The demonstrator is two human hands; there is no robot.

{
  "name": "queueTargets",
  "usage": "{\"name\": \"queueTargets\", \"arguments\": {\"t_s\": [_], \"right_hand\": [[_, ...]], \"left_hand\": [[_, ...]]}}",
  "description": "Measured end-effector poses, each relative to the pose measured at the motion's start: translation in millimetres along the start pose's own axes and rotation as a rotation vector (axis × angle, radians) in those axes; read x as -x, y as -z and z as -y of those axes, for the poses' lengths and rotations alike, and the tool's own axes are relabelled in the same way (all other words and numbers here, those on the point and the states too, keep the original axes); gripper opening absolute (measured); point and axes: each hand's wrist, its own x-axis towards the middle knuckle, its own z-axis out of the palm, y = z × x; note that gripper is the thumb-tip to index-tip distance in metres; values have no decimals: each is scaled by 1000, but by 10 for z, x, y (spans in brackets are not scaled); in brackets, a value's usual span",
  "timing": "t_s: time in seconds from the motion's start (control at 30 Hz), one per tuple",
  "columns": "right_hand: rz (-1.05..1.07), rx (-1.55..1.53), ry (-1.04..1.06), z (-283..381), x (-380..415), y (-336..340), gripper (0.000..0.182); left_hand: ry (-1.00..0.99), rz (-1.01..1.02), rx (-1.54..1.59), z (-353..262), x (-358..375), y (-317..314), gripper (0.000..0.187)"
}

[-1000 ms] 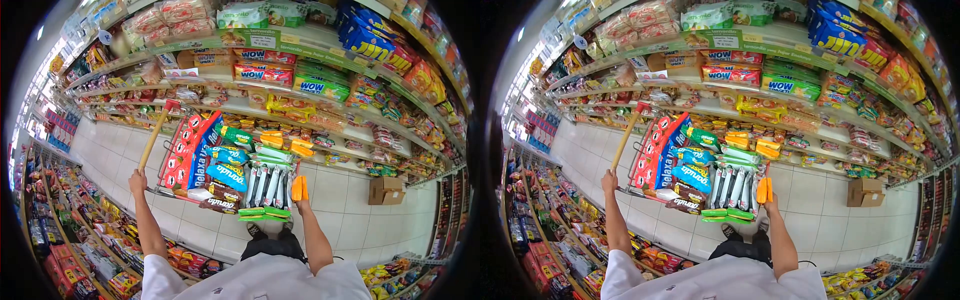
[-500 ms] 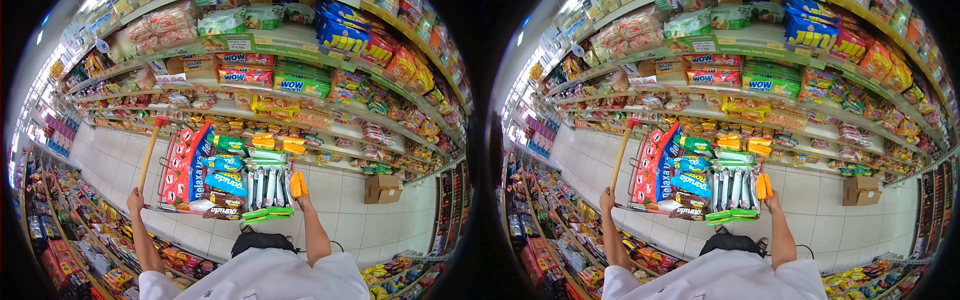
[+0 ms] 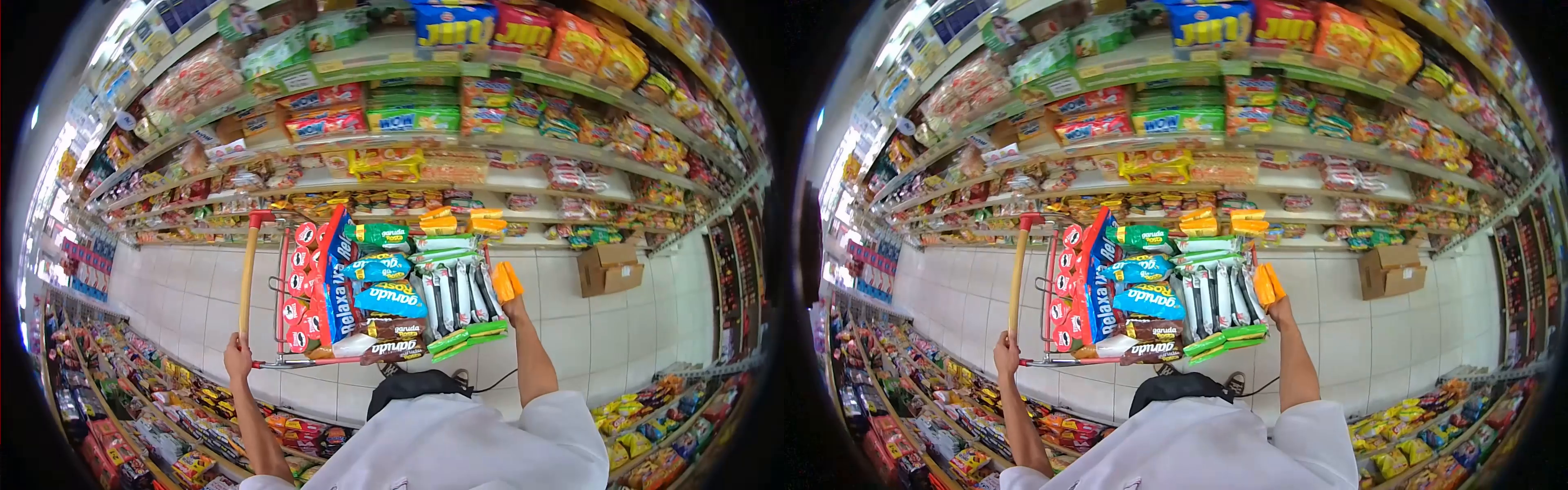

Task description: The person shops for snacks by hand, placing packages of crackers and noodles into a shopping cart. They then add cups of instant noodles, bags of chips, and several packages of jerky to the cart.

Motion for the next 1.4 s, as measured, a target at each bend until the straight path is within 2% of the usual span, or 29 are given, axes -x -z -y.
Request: {"name": "queueTargets", "arguments": {"t_s": [0.03,0.13,0.17,0.2,0.27,0.3,0.4,0.43,0.53,0.6,0.8,0.83,0.9,1.0,1.1,1.4], "right_hand": [[-24,-3,-12,-56,51,167,40],[-41,-48,-295,-432,-11,683,30],[-111,-213,-250,-40,317,726,29],[-138,-227,-250,-178,363,841,29],[-232,-431,-123,-526,490,1064,26],[-237,-442,-224,-572,609,1183,32],[-299,-480,-273,-488,806,1472,40],[-287,-373,-315,-472,886,1602,45],[-396,-412,-287,-419,1095,1829,42],[-391,-341,-368,-254,1075,1998,43],[-446,-338,-310,-531,1160,2471,45],[-456,-405,-386,-241,1053,2514,47],[-477,-499,-357,-261,990,2690,48],[-455,-516,-357,-317,987,2939,50],[-468,-559,-389,-208,929,3111,50],[-482,-603,-385,-136,806,3642,50]], "left_hand": [[-18,20,-2,-93,49,-58,41],[-43,92,-71,-477,137,-217,40],[-50,72,-113,-562,170,-290,40],[-56,50,-153,-668,195,-362,40],[-80,60,-163,-867,274,-491,40],[-81,54,-170,-1005,324,-546,40],[-114,48,-221,-1560,436,-645,42],[-130,52,-211,-1705,524,-685,42],[-178,120,-285,-2104,722,-776,43],[-209,170,-421,-2475,638,-762,43],[-333,115,-398,-2794,1068,-1255,41],[-317,166,-442,-3138,946,-1156,41],[-87,324,75,-3326,1137,-1269,37],[-47,374,258,-3497,1344,-1423,38],[15,438,295,-3770,1361,-1481,36],[-39,417,215,-4131,1705,-1873,36]]}}
